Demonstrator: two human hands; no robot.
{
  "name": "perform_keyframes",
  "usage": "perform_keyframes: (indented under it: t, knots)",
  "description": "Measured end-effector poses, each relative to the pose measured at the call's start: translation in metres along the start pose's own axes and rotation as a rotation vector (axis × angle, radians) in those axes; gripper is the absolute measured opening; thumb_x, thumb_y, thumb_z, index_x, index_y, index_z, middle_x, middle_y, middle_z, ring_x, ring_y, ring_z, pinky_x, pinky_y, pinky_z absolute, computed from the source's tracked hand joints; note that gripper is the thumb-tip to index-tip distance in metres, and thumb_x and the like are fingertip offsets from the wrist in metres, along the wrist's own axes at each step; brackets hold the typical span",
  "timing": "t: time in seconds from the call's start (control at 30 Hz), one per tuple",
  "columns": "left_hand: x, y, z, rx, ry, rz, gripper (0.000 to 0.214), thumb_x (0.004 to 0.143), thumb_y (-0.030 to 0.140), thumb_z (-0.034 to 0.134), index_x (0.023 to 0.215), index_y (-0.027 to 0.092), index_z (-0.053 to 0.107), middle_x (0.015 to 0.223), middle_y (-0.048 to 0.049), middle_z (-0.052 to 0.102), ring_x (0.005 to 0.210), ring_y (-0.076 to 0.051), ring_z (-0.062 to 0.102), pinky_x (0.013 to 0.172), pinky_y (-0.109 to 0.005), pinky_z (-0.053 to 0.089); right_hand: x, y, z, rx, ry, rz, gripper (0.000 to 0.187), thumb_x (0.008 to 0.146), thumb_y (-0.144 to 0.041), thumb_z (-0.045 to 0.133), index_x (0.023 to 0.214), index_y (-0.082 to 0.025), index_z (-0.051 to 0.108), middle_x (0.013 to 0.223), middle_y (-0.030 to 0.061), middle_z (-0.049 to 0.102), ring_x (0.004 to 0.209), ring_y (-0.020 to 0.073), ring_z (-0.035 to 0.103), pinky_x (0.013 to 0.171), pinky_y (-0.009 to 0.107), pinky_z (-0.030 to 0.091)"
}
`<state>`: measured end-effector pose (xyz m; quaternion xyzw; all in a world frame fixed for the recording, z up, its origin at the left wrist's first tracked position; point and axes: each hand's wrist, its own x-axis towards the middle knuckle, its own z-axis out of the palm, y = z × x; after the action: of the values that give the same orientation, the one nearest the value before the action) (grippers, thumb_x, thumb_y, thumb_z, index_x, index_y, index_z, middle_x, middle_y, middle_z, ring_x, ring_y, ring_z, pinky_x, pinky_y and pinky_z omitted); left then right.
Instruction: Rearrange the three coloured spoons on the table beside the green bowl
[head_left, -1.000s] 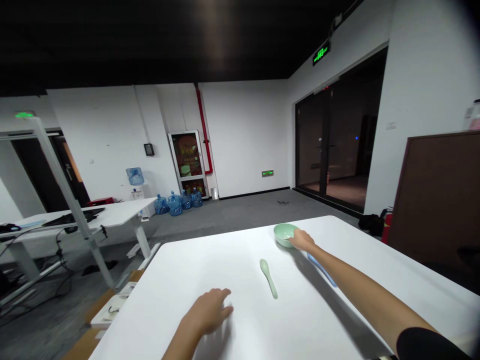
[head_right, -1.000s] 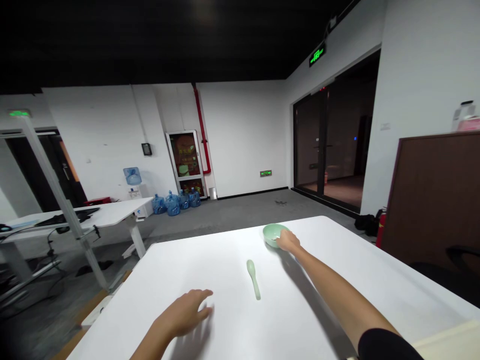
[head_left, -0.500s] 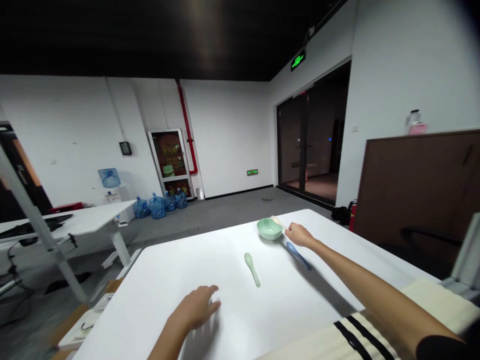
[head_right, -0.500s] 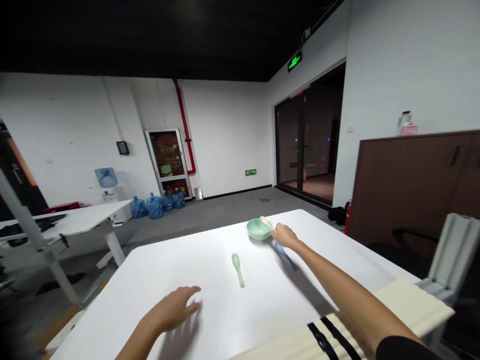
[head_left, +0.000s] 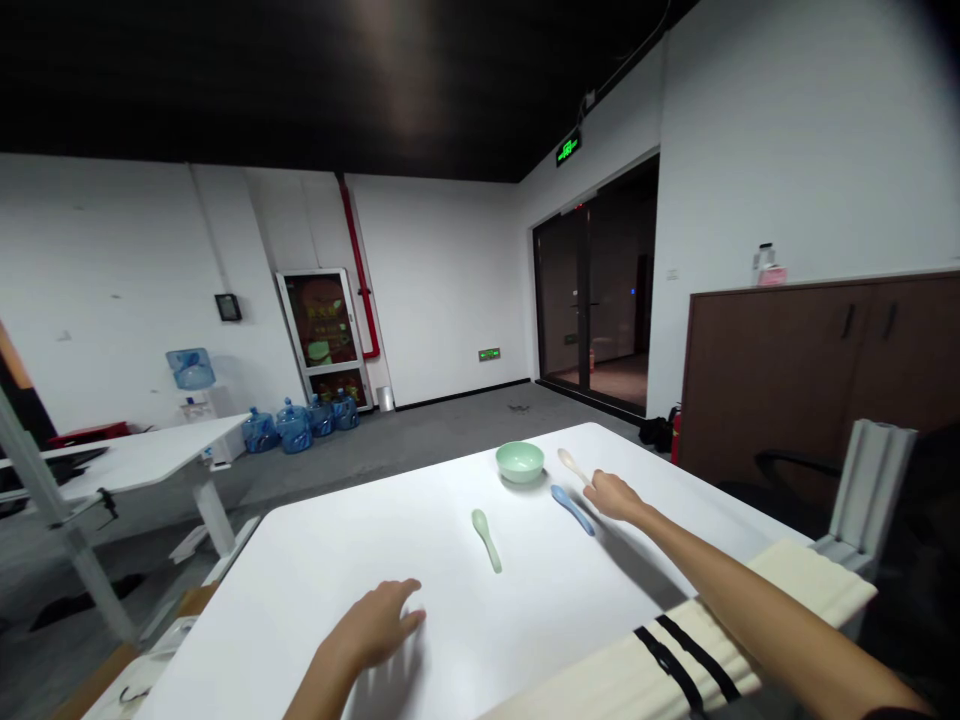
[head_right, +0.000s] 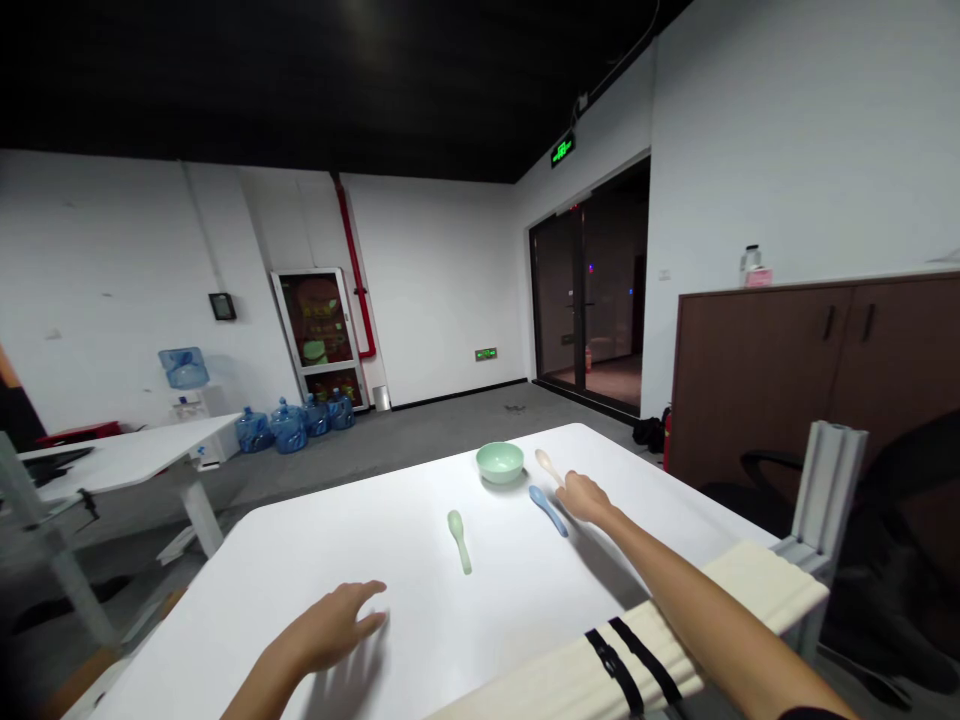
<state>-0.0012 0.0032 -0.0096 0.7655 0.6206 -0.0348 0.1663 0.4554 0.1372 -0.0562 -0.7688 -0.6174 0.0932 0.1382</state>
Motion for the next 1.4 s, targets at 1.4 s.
perform_keyframes:
  t: [1.4]
  knots:
    - [0.004, 0.0, 0.004, -0.009, 0.005, -0.012, 0.057, 0.086, 0.054, 0.041, 0.137, 0.029, 0.049, 0.138, -0.0072, 0.055, 0.123, -0.026, 0.053, 0.102, -0.039, 0.041, 0.001, 0.018, 0.037, -0.096, -0.156, 0.033, 0.028, 0.083, -0.026, 0.052, 0.105, -0.013, 0.064, 0.112, 0.0177, 0.065, 0.093, 0.0244, 0.066, 0.069, 0.03, 0.044]
